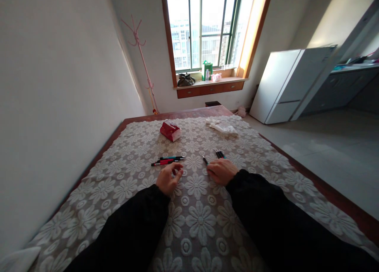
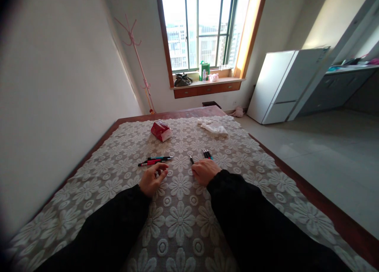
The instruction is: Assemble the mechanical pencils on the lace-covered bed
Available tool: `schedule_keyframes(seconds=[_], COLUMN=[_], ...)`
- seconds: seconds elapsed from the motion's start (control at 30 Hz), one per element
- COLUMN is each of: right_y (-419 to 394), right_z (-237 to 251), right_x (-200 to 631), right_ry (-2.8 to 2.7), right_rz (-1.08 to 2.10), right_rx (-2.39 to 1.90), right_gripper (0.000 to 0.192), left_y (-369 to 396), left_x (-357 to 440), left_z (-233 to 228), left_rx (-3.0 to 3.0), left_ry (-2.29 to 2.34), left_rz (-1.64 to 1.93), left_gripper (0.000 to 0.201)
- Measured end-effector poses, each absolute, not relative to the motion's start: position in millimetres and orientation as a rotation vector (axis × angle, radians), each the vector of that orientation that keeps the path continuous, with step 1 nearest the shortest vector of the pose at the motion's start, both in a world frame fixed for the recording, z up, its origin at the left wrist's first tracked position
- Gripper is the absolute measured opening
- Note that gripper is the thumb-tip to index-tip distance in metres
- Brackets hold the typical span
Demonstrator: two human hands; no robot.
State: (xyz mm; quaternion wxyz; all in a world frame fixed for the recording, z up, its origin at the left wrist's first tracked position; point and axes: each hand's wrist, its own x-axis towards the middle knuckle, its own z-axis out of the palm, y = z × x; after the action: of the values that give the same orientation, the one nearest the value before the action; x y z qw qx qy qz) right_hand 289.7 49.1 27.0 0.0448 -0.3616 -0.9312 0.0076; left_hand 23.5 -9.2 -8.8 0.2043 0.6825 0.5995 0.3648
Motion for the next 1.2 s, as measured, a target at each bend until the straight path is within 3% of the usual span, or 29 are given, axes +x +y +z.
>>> schedule_keyframes(seconds=[0.4, 1.2], right_y=[63, 63], right_z=[38, 34], right_x=[305, 304], right_ry=[-2.812, -2.574], right_rz=[-0.002, 0.017], right_rx=[-1.606, -1.843], right_gripper=[0.024, 0.023], left_y=[-12, -11], left_x=[27, 24], left_z=[-4, -10], left_rx=[1.984, 2.037], left_ry=[1.641, 1.609], left_rz=[0.913, 0.888], left_gripper=[0.015, 0.016])
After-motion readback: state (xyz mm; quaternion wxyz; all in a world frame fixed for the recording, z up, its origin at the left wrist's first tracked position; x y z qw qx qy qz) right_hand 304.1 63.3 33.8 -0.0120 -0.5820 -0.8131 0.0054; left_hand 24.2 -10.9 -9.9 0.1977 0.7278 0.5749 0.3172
